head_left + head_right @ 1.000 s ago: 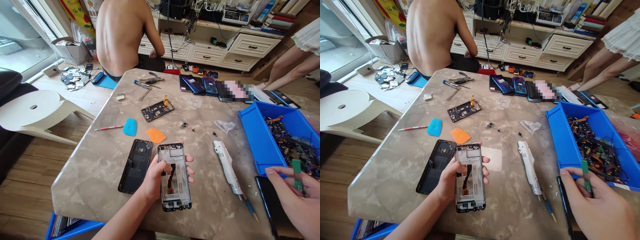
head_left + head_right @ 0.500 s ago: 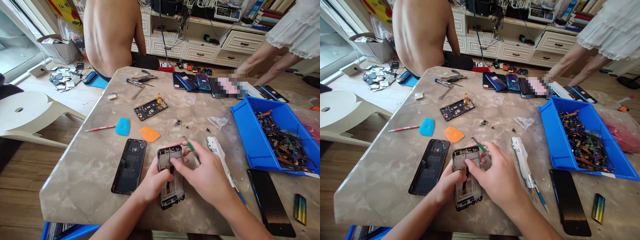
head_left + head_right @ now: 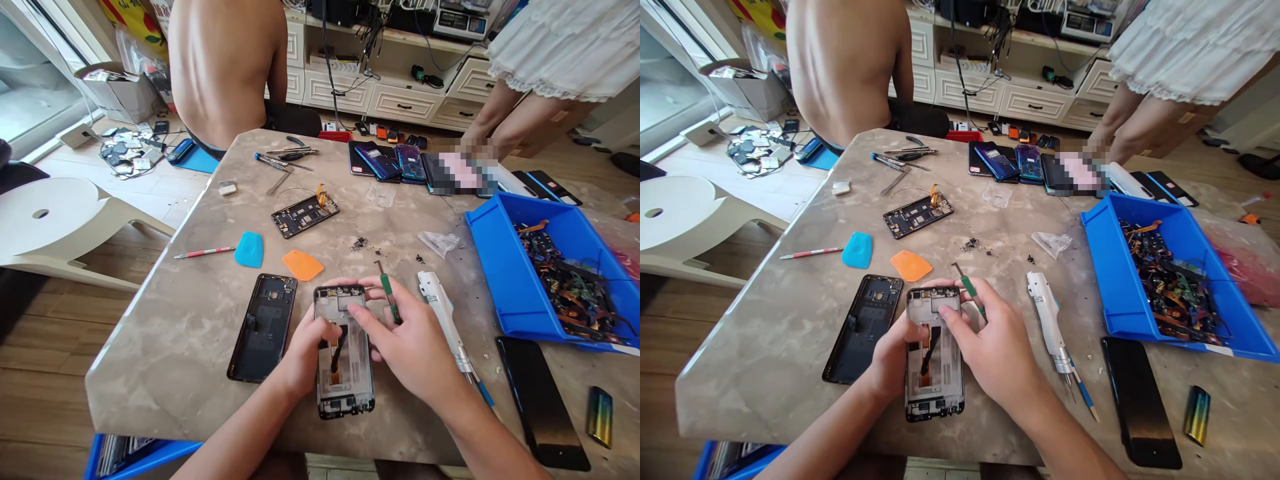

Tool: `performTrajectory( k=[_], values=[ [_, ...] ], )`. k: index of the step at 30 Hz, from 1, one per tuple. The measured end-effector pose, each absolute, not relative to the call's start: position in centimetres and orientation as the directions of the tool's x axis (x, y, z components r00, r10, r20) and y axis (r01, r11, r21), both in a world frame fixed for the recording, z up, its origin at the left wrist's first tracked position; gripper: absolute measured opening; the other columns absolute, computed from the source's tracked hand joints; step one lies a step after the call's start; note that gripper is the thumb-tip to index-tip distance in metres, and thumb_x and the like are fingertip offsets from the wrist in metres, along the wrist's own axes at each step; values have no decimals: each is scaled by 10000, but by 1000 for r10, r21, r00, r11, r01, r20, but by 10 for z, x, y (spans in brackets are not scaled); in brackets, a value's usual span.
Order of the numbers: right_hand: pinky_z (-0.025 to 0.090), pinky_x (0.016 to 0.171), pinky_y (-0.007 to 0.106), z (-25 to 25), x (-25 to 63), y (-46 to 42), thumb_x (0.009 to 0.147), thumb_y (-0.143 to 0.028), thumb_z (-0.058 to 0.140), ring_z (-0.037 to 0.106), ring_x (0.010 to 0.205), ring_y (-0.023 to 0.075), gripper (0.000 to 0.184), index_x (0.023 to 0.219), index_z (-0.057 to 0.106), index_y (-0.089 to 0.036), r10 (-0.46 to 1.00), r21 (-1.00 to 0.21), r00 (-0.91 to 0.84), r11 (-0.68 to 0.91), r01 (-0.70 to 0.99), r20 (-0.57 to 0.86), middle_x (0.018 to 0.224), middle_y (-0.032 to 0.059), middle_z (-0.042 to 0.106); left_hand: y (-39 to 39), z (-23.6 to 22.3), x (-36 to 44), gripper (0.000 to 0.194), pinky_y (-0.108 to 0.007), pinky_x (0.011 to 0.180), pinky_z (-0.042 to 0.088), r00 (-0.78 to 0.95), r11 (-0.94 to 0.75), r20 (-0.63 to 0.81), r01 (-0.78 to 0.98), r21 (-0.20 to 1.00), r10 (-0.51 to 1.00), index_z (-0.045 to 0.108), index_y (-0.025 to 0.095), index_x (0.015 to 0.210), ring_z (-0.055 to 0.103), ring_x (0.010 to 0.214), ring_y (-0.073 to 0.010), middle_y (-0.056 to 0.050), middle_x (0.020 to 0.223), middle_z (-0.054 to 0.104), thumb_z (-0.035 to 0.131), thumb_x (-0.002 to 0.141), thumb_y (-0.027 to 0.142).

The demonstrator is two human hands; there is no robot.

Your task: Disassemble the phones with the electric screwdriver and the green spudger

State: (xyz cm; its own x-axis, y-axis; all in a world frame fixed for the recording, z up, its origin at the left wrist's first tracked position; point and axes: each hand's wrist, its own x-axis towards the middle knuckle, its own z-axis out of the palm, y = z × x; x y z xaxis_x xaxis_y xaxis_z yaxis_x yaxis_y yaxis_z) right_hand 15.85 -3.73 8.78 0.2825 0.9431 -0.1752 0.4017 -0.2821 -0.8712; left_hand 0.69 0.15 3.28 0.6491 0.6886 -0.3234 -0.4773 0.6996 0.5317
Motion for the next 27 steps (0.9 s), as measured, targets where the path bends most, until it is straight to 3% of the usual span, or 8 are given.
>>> performTrajectory(
  k=[4, 8, 11, 15, 19, 24, 27],
  values=[
    [592, 509, 267, 86, 163, -44, 942, -490, 715, 705, 598, 131, 388, 1274, 665, -295, 923, -897, 304, -328, 296, -237, 1190, 32, 757, 11, 39, 8, 779, -483, 866, 630, 622, 731, -384, -568, 379, 682, 502, 197, 1519, 759, 941, -352, -109, 1171, 755, 696, 798, 418],
    [603, 714, 241, 86, 166, -51, 952, -424, 722, 758, 880, 153, 231, 1146, 721, -299, 946, -880, 233, -299, 369, -224, 1161, 4, 767, 17, 46, 8, 692, -466, 847, 639, 615, 736, -406, -582, 345, 676, 567, 168, 1483, 765, 897, -334, -112, 1093, 769, 634, 893, 524],
    [565, 691, 222, 85, 166, -55, 934, -389, 737, 717, 1013, 168, 254, 1177, 705, -320, 951, -871, 215, -295, 393, -224, 1154, -6, 759, 18, 47, 9, 633, -470, 826, 643, 616, 743, -417, -577, 340, 668, 605, 170, 1454, 768, 876, -334, -109, 1034, 773, 509, 973, 570],
    [529, 646, 212, 82, 167, -55, 924, -357, 742, 694, 1008, 163, 258, 1176, 695, -322, 948, -877, 215, -303, 373, -236, 1101, -11, 746, 18, 47, 10, 635, -474, 798, 649, 607, 751, -445, -563, 343, 658, 624, 175, 1444, 772, 862, -334, -110, 986, 774, 343, 1043, 579],
    [528, 661, 198, 78, 166, -54, 931, -357, 739, 691, 1038, 156, 266, 1191, 688, -335, 947, -882, 216, -302, 362, -236, 1122, -15, 746, 19, 48, 10, 668, -467, 785, 653, 599, 757, -465, -556, 344, 652, 631, 185, 1443, 774, 863, -332, -110, 982, 777, 288, 1062, 614],
    [576, 742, 166, 73, 166, -54, 963, -393, 730, 698, 1045, 131, 241, 1192, 680, -336, 955, -900, 200, -277, 337, -219, 1146, -21, 734, 20, 43, 10, 681, -461, 810, 656, 602, 753, -458, -577, 316, 654, 602, 180, 1471, 778, 887, -323, -117, 991, 772, 237, 1085, 606],
    [608, 822, 210, 72, 168, -58, 1024, -445, 662, 706, 1101, 152, 247, 1243, 681, -332, 961, -906, 179, -261, 332, -211, 1200, -2, 722, 20, 42, 11, 675, -469, 796, 658, 628, 757, -428, -589, 284, 650, 563, 177, 1498, 776, 890, -324, -132, 991, 758, 214, 1090, 585]
  ],
)
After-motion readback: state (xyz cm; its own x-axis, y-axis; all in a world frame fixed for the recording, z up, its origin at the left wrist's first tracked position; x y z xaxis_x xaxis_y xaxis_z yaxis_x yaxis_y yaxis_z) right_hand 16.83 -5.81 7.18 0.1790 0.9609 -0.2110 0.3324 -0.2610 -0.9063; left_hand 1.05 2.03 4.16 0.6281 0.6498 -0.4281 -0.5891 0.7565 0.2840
